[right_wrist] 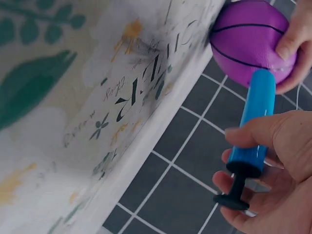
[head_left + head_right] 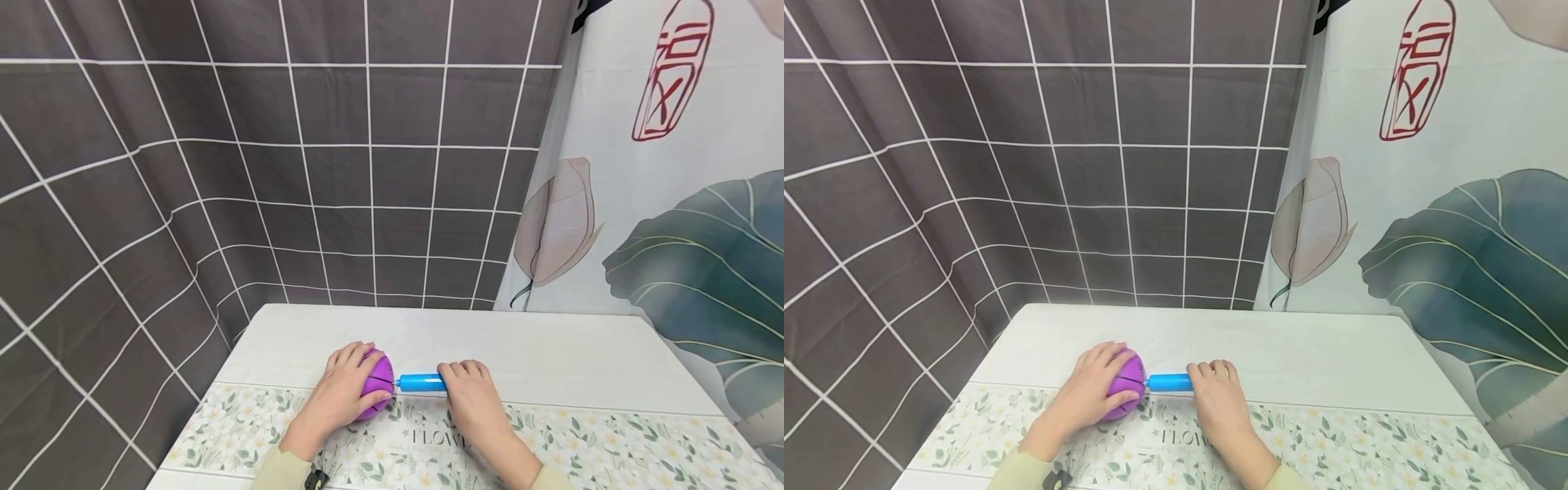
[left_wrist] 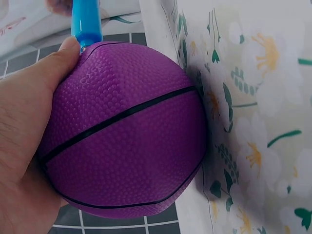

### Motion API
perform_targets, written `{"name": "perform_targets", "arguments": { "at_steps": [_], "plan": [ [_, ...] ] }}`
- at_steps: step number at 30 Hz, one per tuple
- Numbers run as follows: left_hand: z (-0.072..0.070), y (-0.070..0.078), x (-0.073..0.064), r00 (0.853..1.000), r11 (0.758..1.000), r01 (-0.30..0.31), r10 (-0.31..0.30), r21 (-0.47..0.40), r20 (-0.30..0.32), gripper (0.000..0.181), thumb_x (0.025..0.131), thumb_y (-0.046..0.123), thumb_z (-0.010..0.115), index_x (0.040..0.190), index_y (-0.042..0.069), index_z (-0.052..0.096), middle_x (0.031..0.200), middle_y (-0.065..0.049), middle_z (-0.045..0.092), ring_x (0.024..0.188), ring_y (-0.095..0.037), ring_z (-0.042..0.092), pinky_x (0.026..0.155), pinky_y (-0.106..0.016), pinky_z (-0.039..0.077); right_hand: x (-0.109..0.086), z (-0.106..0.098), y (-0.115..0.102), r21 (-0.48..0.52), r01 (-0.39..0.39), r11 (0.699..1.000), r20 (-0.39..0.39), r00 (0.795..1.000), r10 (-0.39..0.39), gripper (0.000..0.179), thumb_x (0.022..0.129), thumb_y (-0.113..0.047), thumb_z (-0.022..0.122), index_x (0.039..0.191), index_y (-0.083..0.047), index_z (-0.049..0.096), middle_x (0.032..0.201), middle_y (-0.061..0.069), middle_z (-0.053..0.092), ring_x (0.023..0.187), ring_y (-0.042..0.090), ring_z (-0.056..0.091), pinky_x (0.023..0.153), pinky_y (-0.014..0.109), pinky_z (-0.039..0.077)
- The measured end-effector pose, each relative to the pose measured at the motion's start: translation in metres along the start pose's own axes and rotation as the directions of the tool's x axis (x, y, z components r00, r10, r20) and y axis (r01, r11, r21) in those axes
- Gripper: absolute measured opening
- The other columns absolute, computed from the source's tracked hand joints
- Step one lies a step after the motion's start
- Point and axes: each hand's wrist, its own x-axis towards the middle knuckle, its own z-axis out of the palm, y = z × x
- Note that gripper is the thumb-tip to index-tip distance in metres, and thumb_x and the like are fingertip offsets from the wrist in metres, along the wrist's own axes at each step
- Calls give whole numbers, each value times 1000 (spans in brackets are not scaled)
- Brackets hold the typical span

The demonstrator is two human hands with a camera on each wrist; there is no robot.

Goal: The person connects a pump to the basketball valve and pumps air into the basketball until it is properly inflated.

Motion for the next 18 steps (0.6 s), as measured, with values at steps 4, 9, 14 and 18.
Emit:
{"name": "perform_targets", "arguments": {
  "at_steps": [4,9,14,18],
  "plan": [
    [0,2,1,1000,1000,-7,7,13,-2,69,88,55,70,141,12,56,146,-12,52,137,-37,44,114,-58,35,4,3,-4,-57,122,991,9,993,-121,54,80,-5,80,130,-17,64,111,4,69,106,26,63,104,49,47],
    [0,4,1,1000,1000,-4,4,26,11,68,89,54,69,141,11,57,146,-12,52,137,-36,43,113,-58,35,6,5,-7,-89,234,968,15,972,-234,63,82,-5,77,139,-25,60,121,6,68,109,25,63,99,44,50],
    [0,4,1,1000,1000,10,-10,20,10,68,89,54,69,141,12,57,146,-12,52,138,-36,43,113,-59,35,7,6,-9,-122,275,954,6,961,-277,57,84,-9,77,137,-26,62,125,5,67,110,24,61,95,41,52],
    [0,4,1,1000,1000,8,-8,23,5,67,89,54,69,141,12,57,146,-11,52,138,-36,43,114,-58,34,7,6,-9,-147,293,945,10,955,-295,58,84,-8,77,137,-26,61,123,3,67,106,22,61,93,40,53]
  ]
}}
